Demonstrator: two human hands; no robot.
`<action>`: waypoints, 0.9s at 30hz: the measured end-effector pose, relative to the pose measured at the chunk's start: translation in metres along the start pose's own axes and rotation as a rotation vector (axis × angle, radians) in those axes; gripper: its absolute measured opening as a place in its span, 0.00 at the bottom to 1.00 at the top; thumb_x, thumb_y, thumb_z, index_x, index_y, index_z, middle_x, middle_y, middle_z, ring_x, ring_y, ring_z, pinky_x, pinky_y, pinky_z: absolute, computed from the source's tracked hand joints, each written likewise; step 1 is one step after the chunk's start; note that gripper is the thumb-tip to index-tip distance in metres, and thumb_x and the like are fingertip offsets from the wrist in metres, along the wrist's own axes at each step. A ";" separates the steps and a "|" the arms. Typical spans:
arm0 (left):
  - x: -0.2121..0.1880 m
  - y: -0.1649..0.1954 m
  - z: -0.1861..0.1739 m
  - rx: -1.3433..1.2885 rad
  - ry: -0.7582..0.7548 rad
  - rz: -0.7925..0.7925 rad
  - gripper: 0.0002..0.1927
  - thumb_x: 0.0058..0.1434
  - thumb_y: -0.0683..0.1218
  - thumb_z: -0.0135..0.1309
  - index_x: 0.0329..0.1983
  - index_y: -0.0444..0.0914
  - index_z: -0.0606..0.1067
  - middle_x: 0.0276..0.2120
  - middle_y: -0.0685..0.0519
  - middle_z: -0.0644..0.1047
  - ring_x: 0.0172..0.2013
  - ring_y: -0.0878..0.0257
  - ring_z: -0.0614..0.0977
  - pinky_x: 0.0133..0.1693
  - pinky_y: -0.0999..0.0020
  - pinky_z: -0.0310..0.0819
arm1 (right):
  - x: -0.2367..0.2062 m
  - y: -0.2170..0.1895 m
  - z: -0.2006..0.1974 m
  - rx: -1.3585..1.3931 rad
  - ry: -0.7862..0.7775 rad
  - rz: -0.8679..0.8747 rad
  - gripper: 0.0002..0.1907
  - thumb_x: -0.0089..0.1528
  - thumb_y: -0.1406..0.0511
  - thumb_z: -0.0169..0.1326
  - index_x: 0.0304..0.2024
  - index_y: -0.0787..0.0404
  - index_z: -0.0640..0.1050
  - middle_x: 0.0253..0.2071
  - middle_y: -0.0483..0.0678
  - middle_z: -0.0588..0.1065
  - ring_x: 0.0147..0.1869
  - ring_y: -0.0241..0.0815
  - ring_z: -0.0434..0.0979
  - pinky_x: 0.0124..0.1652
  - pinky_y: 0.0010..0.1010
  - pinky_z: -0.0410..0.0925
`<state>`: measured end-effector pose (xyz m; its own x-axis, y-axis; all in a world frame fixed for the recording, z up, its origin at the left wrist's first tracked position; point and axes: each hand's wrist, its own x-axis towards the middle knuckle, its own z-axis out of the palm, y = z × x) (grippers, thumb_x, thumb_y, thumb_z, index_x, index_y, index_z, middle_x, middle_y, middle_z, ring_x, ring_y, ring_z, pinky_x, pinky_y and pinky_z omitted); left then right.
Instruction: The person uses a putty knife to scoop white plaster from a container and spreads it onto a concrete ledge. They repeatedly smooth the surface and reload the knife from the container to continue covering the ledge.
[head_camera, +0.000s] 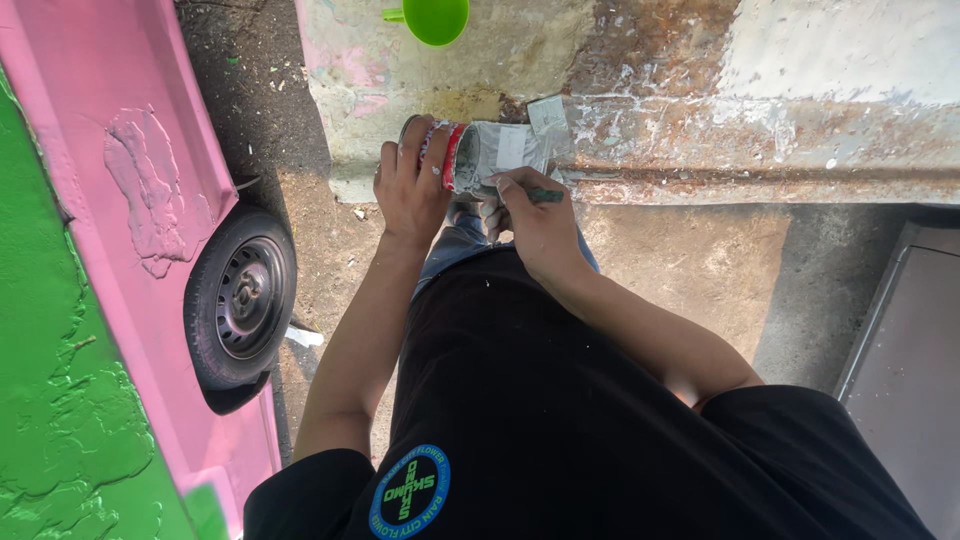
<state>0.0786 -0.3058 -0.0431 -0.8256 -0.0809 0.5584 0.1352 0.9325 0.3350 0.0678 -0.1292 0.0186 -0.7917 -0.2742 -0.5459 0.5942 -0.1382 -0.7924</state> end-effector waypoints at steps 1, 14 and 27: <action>-0.001 0.000 0.003 -0.007 -0.037 -0.016 0.24 0.58 0.39 0.67 0.57 0.43 0.74 0.56 0.53 0.75 0.40 0.54 0.78 0.38 0.62 0.76 | 0.006 0.003 -0.003 0.054 0.033 0.003 0.10 0.71 0.69 0.47 0.43 0.71 0.76 0.30 0.52 0.77 0.27 0.38 0.76 0.29 0.29 0.72; -0.012 -0.017 -0.018 -0.949 -0.401 -0.458 0.44 0.47 0.43 0.78 0.63 0.38 0.66 0.52 0.49 0.79 0.55 0.58 0.82 0.58 0.65 0.77 | 0.022 -0.019 -0.047 -0.818 -0.428 -0.912 0.14 0.62 0.71 0.64 0.50 0.62 0.82 0.43 0.52 0.79 0.45 0.48 0.79 0.45 0.36 0.72; -0.009 -0.039 -0.033 -0.994 -0.519 -0.519 0.46 0.40 0.41 0.78 0.63 0.38 0.69 0.53 0.52 0.79 0.56 0.62 0.80 0.61 0.64 0.73 | 0.008 -0.060 -0.077 -0.879 -0.580 -0.927 0.17 0.57 0.69 0.68 0.49 0.60 0.83 0.44 0.48 0.81 0.48 0.45 0.80 0.48 0.37 0.71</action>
<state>0.0987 -0.3532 -0.0363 -0.9946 -0.0007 -0.1033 -0.1024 0.1407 0.9847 0.0146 -0.0499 0.0408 -0.5431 -0.7912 0.2810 -0.5583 0.0904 -0.8247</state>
